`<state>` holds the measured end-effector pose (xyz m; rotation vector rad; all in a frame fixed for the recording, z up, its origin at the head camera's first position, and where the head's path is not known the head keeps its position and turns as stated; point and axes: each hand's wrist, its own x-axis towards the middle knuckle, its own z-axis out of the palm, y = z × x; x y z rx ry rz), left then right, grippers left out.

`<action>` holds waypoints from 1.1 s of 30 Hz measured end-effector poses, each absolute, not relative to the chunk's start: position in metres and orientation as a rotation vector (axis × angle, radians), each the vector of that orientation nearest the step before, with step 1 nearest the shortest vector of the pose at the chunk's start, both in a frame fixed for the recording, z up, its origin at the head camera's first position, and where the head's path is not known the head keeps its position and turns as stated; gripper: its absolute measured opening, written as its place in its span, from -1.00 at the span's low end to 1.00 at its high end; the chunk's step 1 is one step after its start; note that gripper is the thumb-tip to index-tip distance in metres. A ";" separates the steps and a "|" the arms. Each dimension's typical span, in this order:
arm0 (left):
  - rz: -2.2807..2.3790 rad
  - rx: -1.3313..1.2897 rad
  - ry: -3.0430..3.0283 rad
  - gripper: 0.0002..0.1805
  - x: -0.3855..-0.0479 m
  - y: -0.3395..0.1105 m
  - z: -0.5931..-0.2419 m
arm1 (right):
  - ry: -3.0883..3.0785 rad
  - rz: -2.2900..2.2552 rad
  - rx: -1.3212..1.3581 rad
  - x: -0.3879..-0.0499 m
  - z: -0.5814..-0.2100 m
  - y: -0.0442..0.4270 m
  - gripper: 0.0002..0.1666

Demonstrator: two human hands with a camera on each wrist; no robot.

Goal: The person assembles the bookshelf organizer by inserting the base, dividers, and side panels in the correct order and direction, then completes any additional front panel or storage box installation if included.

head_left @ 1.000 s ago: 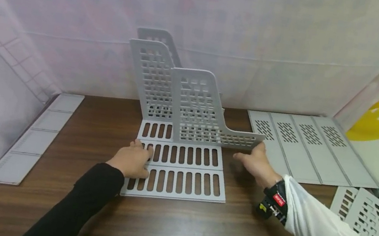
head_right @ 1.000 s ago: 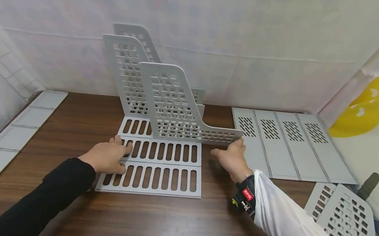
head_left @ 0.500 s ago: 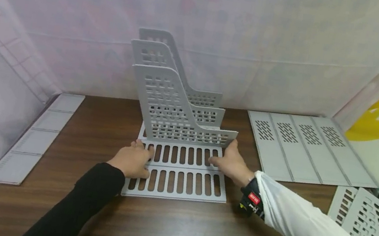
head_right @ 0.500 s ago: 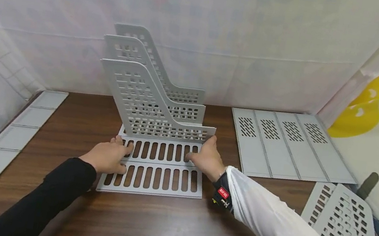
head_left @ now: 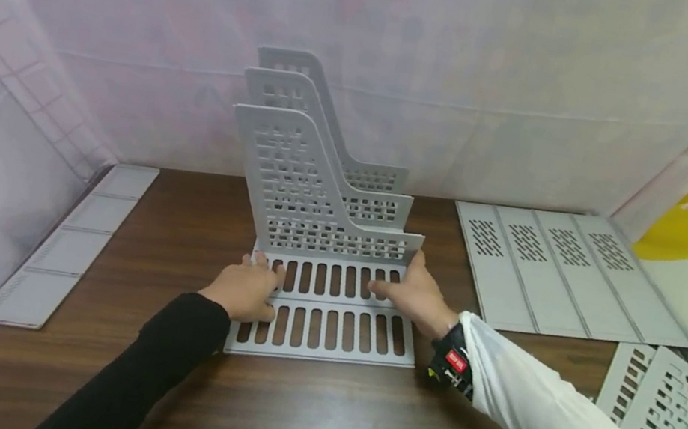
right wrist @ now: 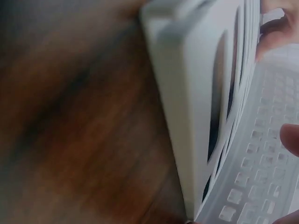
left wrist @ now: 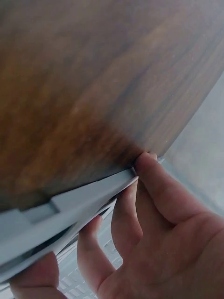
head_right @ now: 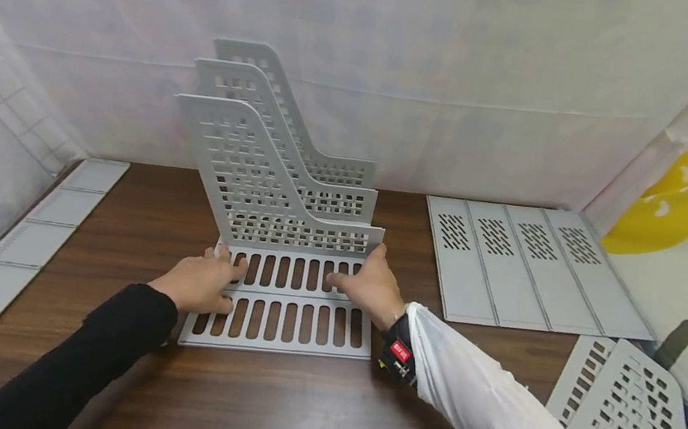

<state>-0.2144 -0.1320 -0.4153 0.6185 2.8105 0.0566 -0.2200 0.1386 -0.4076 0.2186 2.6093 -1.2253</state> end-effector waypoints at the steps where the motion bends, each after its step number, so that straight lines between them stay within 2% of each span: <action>1: 0.055 0.619 2.807 -0.22 -0.214 -0.132 -0.415 | 2.612 -1.226 0.207 -0.219 -0.408 0.139 0.37; 8: 0.039 0.607 2.798 -0.23 -0.212 -0.131 -0.411 | 2.662 -1.219 0.089 -0.220 -0.411 0.146 0.23; 17: 0.032 0.627 2.804 -0.24 -0.213 -0.132 -0.412 | 2.870 -0.694 -0.109 -0.228 -0.416 0.164 0.04; 23: 0.057 0.638 2.788 -0.23 -0.212 -0.128 -0.414 | 2.925 -0.523 -0.051 -0.231 -0.418 0.166 -0.31; 33: 0.062 0.599 2.788 -0.21 -0.211 -0.132 -0.412 | 2.925 -0.491 -0.030 -0.237 -0.416 0.156 -0.50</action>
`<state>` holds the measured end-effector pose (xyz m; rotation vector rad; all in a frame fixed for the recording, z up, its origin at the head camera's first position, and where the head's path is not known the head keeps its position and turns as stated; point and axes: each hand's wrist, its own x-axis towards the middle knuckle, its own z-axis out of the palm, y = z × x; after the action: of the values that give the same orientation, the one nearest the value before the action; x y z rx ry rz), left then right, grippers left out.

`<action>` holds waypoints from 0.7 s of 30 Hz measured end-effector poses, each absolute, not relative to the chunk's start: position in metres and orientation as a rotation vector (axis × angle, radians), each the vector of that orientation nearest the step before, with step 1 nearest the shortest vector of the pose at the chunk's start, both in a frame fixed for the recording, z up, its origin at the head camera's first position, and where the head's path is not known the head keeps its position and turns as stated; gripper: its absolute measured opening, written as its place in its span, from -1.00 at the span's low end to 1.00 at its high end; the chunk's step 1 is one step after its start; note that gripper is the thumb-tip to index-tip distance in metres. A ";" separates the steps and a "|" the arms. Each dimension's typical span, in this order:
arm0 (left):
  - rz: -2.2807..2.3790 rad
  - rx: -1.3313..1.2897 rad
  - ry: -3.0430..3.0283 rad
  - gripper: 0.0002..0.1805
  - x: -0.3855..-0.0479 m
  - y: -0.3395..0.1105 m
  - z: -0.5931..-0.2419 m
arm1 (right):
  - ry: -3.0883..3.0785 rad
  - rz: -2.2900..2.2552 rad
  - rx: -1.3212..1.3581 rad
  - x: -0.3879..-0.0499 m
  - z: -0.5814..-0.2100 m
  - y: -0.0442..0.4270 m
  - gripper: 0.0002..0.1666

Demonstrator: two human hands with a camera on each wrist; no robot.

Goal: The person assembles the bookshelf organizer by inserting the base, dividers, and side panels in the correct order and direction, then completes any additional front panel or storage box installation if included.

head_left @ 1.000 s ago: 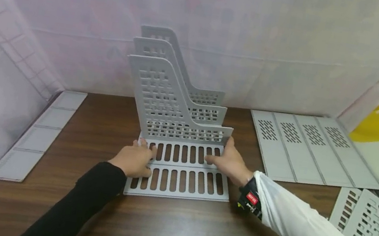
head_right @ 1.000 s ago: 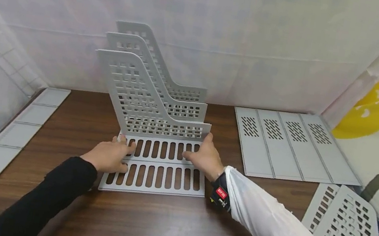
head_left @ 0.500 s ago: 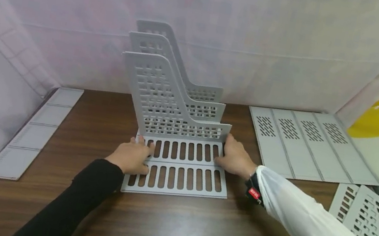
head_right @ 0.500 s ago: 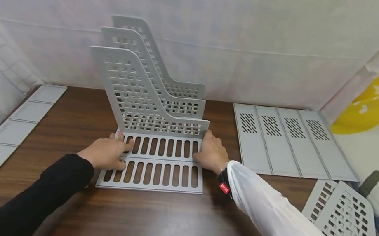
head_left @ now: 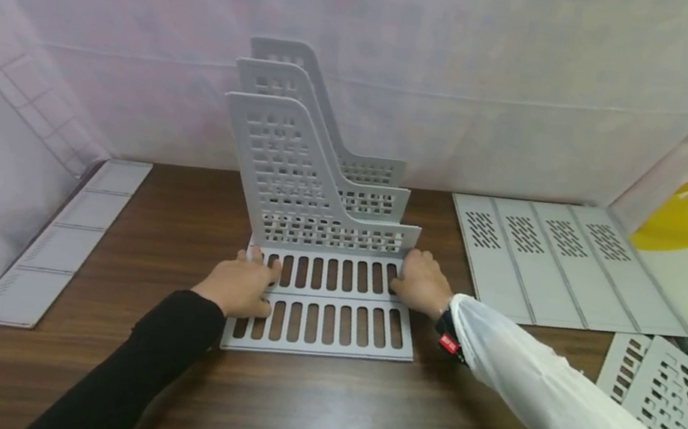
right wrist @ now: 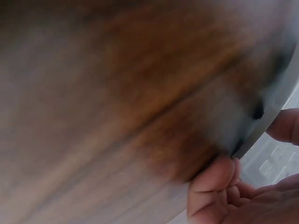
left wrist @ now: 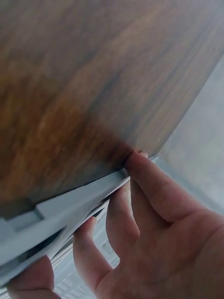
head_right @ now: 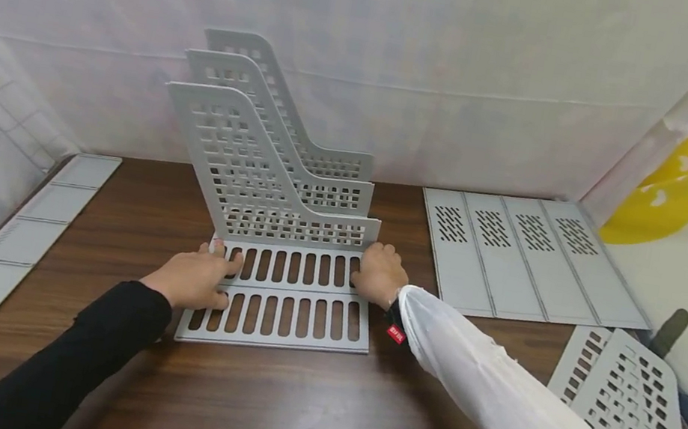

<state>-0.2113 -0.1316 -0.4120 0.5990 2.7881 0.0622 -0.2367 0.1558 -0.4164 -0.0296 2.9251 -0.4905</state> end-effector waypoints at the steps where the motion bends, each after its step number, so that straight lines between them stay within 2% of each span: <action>1: 0.061 0.600 2.785 -0.21 -0.211 -0.132 -0.412 | 2.927 -0.488 -0.024 -0.237 -0.417 0.155 -0.51; 15: 0.069 0.599 2.742 -0.24 -0.213 -0.129 -0.411 | 2.978 -0.504 -0.130 -0.243 -0.415 0.162 -0.42; 21: 0.058 0.600 2.777 -0.24 -0.214 -0.135 -0.411 | 2.938 -0.536 -0.235 -0.240 -0.414 0.166 -0.53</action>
<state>-0.2141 -0.1349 -0.4109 0.6003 2.7773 0.0583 -0.2396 0.1655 -0.4136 -0.2346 2.9377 -0.5355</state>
